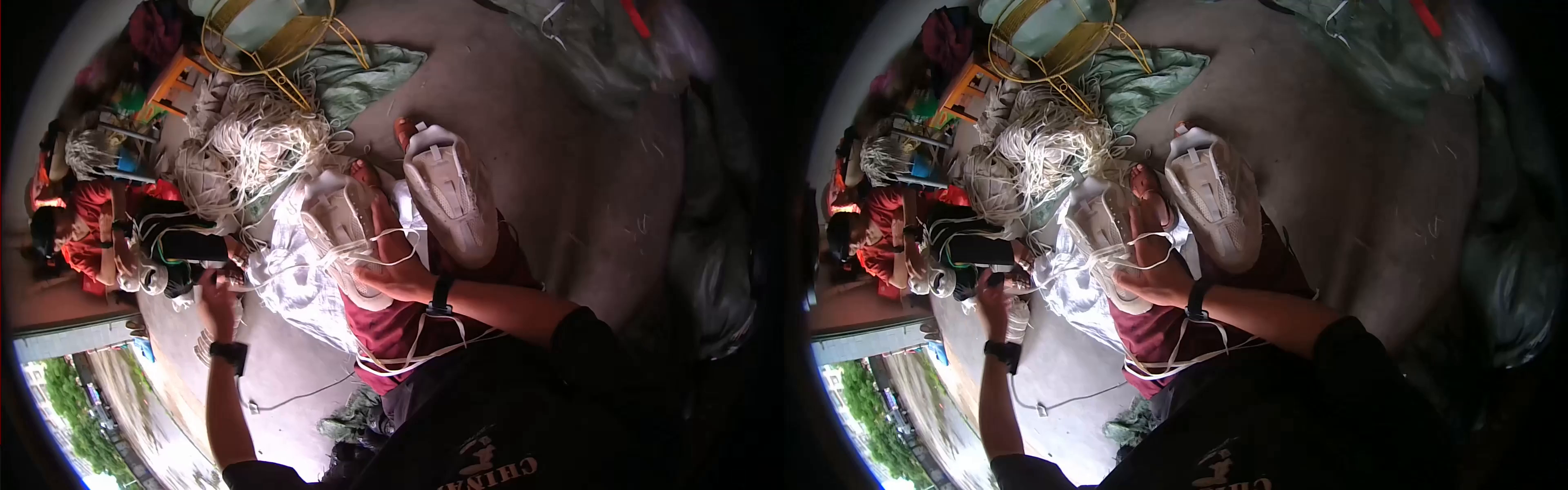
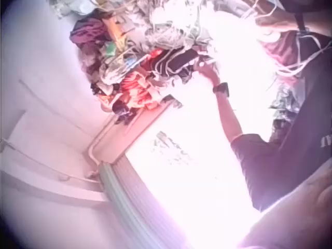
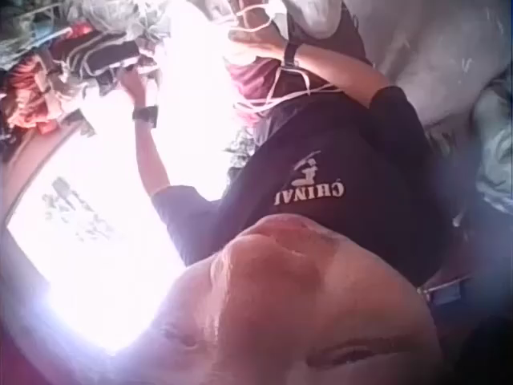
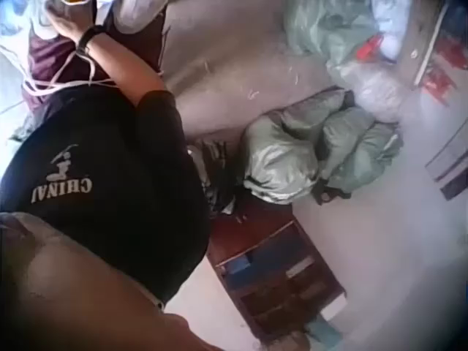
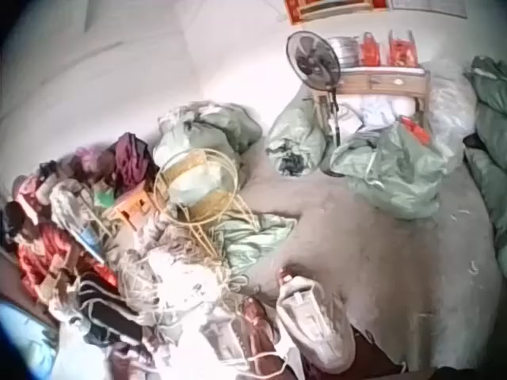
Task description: The recorder is lacing a pair of white shoes.
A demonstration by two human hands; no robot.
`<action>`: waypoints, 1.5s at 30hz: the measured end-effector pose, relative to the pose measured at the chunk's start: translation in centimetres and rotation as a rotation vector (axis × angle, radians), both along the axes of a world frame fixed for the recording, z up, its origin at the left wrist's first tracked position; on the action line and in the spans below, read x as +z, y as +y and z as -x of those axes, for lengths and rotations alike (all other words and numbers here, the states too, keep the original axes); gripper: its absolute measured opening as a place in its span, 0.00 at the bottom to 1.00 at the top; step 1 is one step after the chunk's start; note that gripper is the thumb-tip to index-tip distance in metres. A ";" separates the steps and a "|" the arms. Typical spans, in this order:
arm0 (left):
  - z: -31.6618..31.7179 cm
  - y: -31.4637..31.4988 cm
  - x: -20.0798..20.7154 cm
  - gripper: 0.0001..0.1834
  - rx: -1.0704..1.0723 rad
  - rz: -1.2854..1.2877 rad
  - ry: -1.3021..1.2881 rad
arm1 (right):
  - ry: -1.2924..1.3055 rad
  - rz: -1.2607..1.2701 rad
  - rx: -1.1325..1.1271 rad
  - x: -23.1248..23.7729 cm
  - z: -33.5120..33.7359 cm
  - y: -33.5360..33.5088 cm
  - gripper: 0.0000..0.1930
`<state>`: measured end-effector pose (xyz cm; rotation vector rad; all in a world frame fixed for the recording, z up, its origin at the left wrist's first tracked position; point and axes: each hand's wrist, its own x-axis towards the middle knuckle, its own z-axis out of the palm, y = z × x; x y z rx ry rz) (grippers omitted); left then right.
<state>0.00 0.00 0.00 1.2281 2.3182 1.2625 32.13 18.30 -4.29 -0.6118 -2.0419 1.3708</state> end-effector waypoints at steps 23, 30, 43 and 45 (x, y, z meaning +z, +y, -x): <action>-12.2 10.1 7.4 0.05 -0.423 0.328 0.535 | -0.044 -0.079 -0.047 -0.5 -0.3 0.1 0.54; -5.9 6.9 8.4 0.04 -0.210 0.337 0.588 | -0.041 -0.119 -0.057 -0.3 -0.8 1.1 0.56; -3.7 5.6 7.8 0.03 -0.093 0.281 0.613 | -0.073 -0.153 -0.067 0.2 -0.5 0.8 0.55; -3.2 5.0 7.4 0.03 -0.061 0.259 0.579 | -0.085 -0.153 -0.058 0.4 -0.2 0.5 0.55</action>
